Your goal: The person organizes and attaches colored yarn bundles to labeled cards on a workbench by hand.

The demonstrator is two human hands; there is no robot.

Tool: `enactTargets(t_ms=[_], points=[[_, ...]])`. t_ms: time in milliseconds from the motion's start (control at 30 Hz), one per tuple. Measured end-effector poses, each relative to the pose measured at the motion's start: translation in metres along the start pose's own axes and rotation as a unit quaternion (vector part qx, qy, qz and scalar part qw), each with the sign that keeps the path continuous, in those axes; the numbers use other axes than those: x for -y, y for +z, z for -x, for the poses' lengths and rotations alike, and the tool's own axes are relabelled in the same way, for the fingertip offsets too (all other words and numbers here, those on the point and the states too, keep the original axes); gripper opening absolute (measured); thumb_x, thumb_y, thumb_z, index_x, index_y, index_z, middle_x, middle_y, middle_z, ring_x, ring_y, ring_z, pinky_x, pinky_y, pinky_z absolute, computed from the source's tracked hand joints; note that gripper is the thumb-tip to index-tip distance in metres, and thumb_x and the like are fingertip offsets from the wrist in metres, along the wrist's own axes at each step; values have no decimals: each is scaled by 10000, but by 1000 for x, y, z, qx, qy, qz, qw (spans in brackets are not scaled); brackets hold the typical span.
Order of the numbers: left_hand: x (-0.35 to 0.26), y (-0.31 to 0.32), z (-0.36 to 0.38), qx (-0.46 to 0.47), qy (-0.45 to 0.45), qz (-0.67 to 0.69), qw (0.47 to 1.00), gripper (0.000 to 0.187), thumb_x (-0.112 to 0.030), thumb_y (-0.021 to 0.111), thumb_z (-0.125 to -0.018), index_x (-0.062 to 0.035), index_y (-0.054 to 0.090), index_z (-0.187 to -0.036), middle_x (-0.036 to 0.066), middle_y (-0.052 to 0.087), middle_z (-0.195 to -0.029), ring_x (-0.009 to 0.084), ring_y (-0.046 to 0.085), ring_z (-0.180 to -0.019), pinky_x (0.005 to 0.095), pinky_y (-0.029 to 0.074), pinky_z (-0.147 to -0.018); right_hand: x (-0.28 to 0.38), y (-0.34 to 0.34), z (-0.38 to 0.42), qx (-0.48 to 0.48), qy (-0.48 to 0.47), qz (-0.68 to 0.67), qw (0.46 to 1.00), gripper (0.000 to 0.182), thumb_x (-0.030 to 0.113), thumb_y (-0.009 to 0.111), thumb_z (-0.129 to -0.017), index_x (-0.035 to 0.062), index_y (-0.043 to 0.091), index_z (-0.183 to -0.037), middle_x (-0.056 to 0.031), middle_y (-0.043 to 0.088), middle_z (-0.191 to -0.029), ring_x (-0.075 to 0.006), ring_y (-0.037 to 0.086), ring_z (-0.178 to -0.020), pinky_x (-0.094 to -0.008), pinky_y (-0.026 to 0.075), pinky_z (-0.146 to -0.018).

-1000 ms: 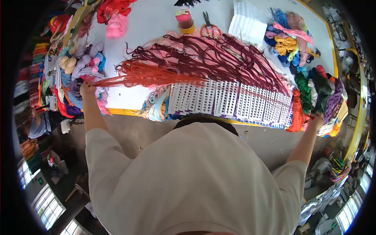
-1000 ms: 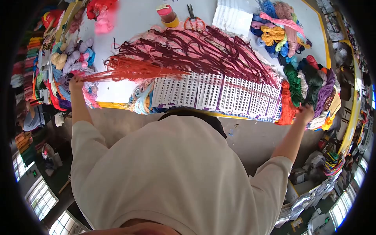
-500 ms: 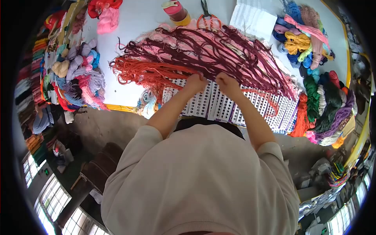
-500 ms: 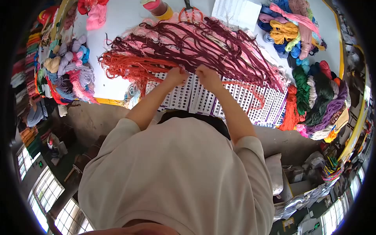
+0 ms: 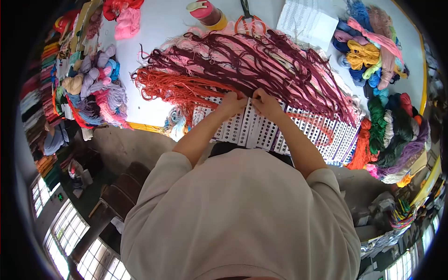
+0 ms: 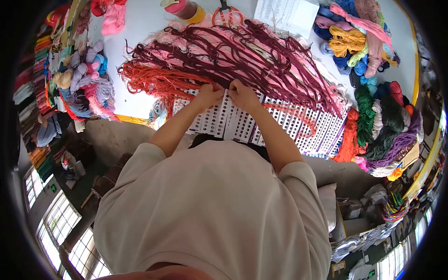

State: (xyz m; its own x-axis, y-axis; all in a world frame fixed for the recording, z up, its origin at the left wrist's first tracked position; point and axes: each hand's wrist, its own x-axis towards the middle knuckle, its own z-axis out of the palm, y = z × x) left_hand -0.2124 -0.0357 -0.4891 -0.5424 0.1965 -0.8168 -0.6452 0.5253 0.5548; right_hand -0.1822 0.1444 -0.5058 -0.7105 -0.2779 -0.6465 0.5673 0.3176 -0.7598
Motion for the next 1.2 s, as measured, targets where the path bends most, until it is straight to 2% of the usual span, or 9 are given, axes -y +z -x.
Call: enactTargets(t_ms=[133,333,567,633,733,800,1033,1100,1200], points=[[-4,-23,14,-61,4,267,962,62,-103,585,-884,-61,608,-924,-18,486,-620,57,354,-478,207,253,-426,-2,1,0,-2,-24,7,1000,178,211,557,-899,87,512,-1018,-75,611,-663,-175,600,-567,-317,459,-565],[-11,-23,29,265,-45,489,830,139,-120,539,-890,-58,610,-991,31,608,-765,58,360,-479,192,245,-424,-4,4,2,-15,-28,-11,999,225,250,587,-882,61,571,-1004,-69,621,-681,-165,607,-621,-303,459,-596],[3,3,7,129,17,9,991,169,-161,560,-850,-90,597,-999,77,685,-842,63,472,-457,222,303,-371,-7,-4,-4,56,-64,-42,995,288,320,630,-840,59,636,-961,-86,665,-766,-214,643,-711,-335,480,-651],[22,-3,-5,-18,273,-291,917,95,-165,577,-857,-80,597,-894,72,670,-801,73,501,-469,232,340,-372,1,-1,1,16,-71,102,992,308,346,631,-836,75,623,-983,-95,673,-793,-247,652,-753,-363,485,-674],[42,-49,-8,-9,177,-73,982,97,-168,577,-869,-86,594,-820,43,635,-744,71,486,-471,214,312,-363,18,0,12,-34,-52,253,966,351,395,631,-829,112,586,-1031,-111,682,-837,-300,659,-820,-414,491,-711],[-6,-107,37,21,-106,299,948,113,-176,556,-890,-100,578,-811,7,551,-668,65,425,-458,192,261,-359,22,0,12,-43,-30,261,964,374,420,630,-826,134,562,-1057,-119,683,-855,-321,656,-844,-437,490,-724],[-4,-243,89,-165,101,528,827,187,-278,516,-954,-100,557,-915,-10,523,-633,41,315,-430,184,221,-374,20,6,11,-37,-1,291,956,342,380,623,-849,179,516,-1104,-100,682,-851,-304,661,-819,-432,492,-712],[-20,-225,106,-379,137,175,898,230,-306,512,-962,-83,570,-981,55,659,-772,41,355,-464,196,254,-380,22,8,15,-48,-3,323,945,331,368,620,-854,182,512,-1106,-97,683,-853,-302,661,-816,-429,493,-706],[-22,-187,117,-196,187,212,939,296,-342,517,-959,-60,578,-1024,100,702,-889,42,463,-517,186,331,-412,24,15,21,-54,-18,336,940,369,349,626,-852,158,499,-1140,-102,685,-859,-304,662,-829,-419,494,-695]])
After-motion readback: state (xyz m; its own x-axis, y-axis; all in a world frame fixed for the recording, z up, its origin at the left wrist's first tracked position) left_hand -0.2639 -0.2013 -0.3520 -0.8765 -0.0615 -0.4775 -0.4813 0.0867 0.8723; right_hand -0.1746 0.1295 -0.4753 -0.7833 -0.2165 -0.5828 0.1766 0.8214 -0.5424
